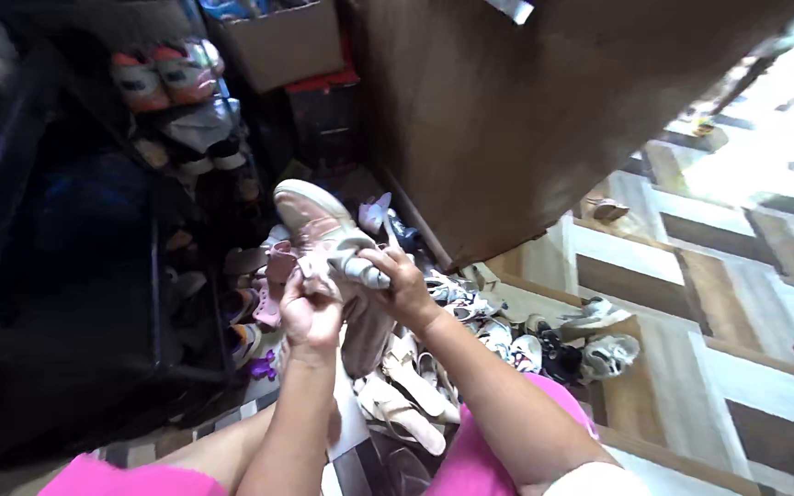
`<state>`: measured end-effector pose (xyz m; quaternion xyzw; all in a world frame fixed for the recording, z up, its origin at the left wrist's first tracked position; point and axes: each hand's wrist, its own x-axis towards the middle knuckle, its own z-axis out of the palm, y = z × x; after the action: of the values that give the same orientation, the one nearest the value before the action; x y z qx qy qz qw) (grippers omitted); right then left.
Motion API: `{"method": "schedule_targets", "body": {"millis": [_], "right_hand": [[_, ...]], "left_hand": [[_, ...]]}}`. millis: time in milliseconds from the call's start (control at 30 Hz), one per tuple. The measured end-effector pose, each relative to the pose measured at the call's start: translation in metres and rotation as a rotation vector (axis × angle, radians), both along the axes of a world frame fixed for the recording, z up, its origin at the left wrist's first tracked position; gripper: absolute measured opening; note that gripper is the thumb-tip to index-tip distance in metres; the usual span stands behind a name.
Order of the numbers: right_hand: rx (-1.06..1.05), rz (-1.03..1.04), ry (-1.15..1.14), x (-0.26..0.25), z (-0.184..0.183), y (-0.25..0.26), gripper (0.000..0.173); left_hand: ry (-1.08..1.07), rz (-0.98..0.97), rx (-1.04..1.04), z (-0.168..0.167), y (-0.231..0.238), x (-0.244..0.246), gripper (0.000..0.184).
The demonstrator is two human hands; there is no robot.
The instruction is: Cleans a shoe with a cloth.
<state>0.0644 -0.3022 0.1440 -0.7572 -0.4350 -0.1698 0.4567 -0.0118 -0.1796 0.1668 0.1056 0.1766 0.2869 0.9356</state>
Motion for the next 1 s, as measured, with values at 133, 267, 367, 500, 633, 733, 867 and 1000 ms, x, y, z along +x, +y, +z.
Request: {"method": "schedule_targets", "body": {"millis": [133, 267, 367, 500, 633, 733, 867, 1000], "right_hand": [[0.043, -0.004, -0.046, -0.016, 0.011, 0.001, 0.047], [0.078, 0.042, -0.024, -0.016, 0.008, 0.001, 0.038], [0.326, -0.105, 0.262, 0.002, -0.003, -0.004, 0.042], [0.778, -0.073, 0.754, 0.000, 0.010, 0.004, 0.038], [0.798, 0.044, 1.273, -0.009, 0.032, -0.002, 0.037], [0.721, 0.081, 1.390, -0.008, 0.024, 0.000, 0.041], [0.775, 0.087, 1.425, -0.012, 0.017, 0.007, 0.038], [0.759, 0.148, 1.430, -0.020, 0.030, 0.004, 0.035]], "left_hand": [[-0.026, -0.032, 0.048, 0.000, -0.006, 0.003, 0.043], [-0.017, -0.055, 0.070, 0.002, -0.005, 0.000, 0.043], [-0.049, -0.036, 0.038, 0.009, -0.006, -0.003, 0.043], [-0.115, -0.034, 0.081, 0.022, -0.012, -0.006, 0.048], [-0.031, -0.039, 0.374, 0.021, -0.013, -0.002, 0.044], [0.118, -0.123, 0.745, 0.021, -0.019, -0.008, 0.032], [0.351, -0.203, 1.319, 0.021, -0.011, -0.020, 0.055], [0.675, -0.230, 1.816, 0.043, -0.004, -0.034, 0.055]]}}
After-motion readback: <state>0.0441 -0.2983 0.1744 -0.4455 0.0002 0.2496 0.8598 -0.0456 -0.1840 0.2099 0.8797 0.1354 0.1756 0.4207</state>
